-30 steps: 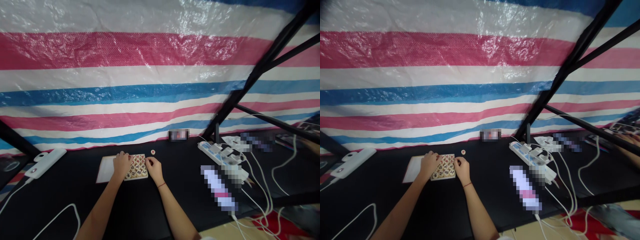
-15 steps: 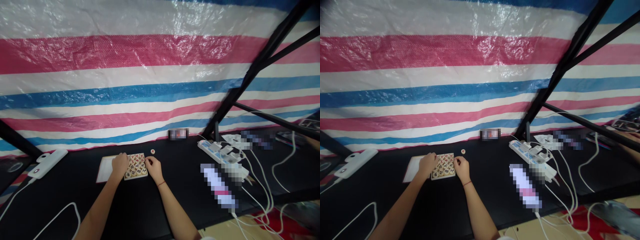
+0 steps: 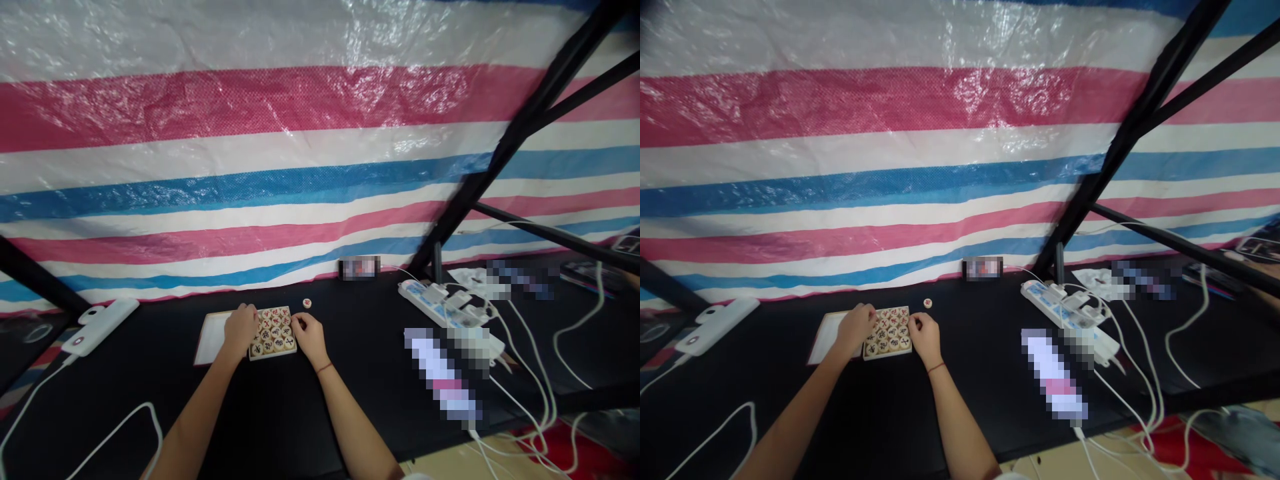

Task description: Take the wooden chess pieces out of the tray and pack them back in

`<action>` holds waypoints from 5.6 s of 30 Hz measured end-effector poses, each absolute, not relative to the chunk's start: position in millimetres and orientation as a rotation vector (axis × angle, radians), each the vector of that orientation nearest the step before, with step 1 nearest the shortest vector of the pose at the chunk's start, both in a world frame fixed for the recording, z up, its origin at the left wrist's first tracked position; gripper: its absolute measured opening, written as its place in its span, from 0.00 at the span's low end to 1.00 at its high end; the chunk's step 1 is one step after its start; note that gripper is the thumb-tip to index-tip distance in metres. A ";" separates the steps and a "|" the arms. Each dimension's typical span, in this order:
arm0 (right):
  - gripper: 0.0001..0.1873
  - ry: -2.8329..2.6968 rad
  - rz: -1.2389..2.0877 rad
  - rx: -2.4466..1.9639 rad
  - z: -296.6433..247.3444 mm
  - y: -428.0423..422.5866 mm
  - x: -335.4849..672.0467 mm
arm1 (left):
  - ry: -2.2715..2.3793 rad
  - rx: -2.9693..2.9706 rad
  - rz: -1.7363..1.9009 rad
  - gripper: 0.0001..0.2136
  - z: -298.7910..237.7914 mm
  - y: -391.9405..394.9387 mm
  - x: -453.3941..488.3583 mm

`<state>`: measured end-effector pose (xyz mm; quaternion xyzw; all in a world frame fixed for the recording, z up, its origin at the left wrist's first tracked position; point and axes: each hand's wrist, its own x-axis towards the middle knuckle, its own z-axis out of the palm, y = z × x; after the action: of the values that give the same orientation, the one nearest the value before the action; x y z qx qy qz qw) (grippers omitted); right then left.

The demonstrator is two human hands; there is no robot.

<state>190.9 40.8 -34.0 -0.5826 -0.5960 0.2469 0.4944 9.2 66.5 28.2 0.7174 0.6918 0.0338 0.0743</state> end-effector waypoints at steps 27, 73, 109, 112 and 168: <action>0.14 -1.419 0.179 -1.505 -28.5 63.2 228.4 | 1.817 1.400 1.502 0.17 4.8 34.1 -23.9; 0.09 -1.662 0.148 -1.678 -38.5 81.9 222.1 | 1.855 1.663 1.372 0.16 -6.0 35.0 -31.5; 0.17 -1.570 0.483 -1.440 -27.0 44.6 193.0 | 2.164 2.068 0.327 0.16 27.4 48.1 39.2; 0.17 -1.555 0.422 -1.417 -25.8 44.2 194.7 | 2.139 2.027 0.436 0.14 28.9 47.7 35.5; 0.14 -1.648 0.180 -1.478 -52.9 75.5 240.8 | 1.482 1.589 1.355 0.18 0.3 6.7 26.5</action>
<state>240.8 75.5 -52.9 -0.5961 -0.6649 0.0725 0.4443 26.5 6.7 0.3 0.5946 0.5545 0.5070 0.2862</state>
